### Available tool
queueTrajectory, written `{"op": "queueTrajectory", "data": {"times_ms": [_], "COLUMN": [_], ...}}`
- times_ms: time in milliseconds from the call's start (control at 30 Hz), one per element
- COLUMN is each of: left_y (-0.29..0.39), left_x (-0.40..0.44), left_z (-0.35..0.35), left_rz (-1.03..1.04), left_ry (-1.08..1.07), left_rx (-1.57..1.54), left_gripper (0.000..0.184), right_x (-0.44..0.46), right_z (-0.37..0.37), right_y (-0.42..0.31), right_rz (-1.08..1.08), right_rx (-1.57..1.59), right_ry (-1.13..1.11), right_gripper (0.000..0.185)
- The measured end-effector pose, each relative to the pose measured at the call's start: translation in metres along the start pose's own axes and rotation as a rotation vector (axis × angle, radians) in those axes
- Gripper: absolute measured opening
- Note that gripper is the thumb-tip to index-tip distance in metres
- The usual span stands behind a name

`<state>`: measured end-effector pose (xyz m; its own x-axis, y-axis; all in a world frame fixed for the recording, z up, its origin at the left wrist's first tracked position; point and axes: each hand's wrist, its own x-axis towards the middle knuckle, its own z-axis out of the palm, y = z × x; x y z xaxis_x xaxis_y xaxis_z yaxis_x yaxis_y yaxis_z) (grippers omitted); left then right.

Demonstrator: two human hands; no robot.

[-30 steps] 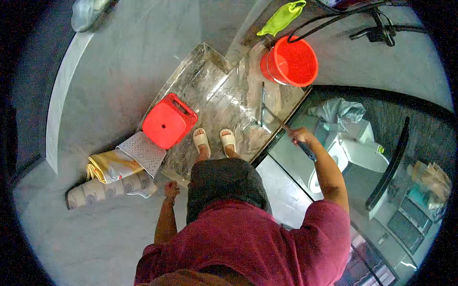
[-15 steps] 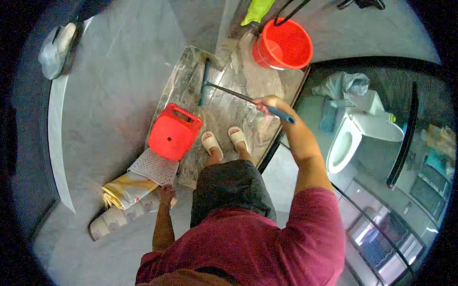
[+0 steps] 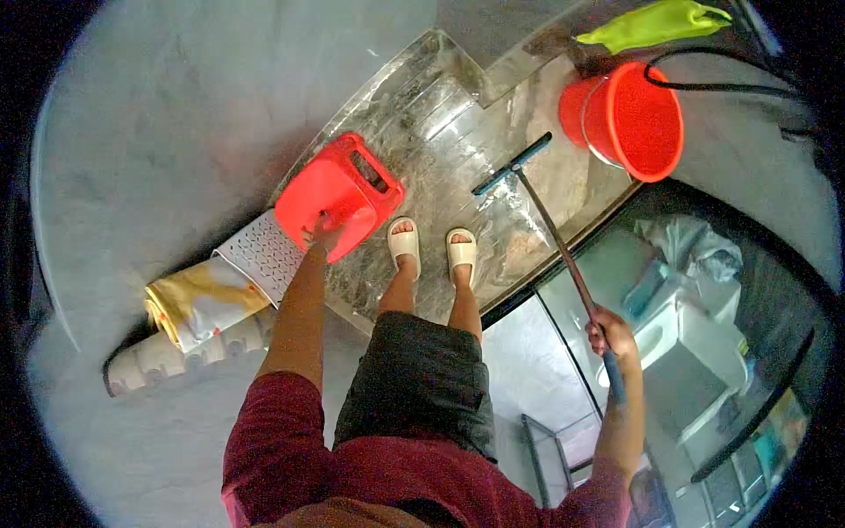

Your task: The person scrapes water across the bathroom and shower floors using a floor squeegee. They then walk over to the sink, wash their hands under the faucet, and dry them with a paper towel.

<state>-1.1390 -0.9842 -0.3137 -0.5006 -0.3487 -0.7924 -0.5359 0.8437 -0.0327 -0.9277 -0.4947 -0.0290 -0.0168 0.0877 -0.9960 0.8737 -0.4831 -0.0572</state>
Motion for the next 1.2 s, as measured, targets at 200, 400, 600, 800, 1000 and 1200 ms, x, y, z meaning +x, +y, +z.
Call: {"op": "queueTrajectory", "data": {"times_ms": [200, 400, 600, 800, 1000, 1200], "left_y": [0.012, -0.015, -0.136, -0.169, -0.201, -0.220], "left_x": [0.022, -0.123, -0.284, -0.351, -0.358, -0.362], "left_z": [0.035, 0.047, 0.116, 0.125, 0.147, 0.143], "left_rz": [-0.185, -0.113, 0.103, 0.075, -0.244, -0.454], "left_ry": [0.034, 0.310, 0.776, 0.841, 0.690, 0.438], "left_rx": [-0.092, -0.246, -0.369, -0.419, -0.589, -0.551], "left_gripper": [0.102, 0.091, 0.089, 0.082, 0.084, 0.092], "right_x": [-0.007, -0.027, -0.058, 0.069, 0.108, 0.045], "right_z": [-0.007, 0.018, 0.105, 0.252, 0.273, 0.125], "right_y": [-0.041, -0.071, -0.072, 0.012, 0.000, -0.031], "right_rz": [0.084, -0.031, -0.060, -0.615, -0.202, -0.106], "right_rx": [-0.080, -0.608, -1.114, -1.575, -1.164, -1.012], "right_ry": [-0.081, 0.162, -0.243, -0.651, -0.656, -0.426], "right_gripper": [0.020, 0.039, 0.045, 0.041, 0.035, 0.028]}}
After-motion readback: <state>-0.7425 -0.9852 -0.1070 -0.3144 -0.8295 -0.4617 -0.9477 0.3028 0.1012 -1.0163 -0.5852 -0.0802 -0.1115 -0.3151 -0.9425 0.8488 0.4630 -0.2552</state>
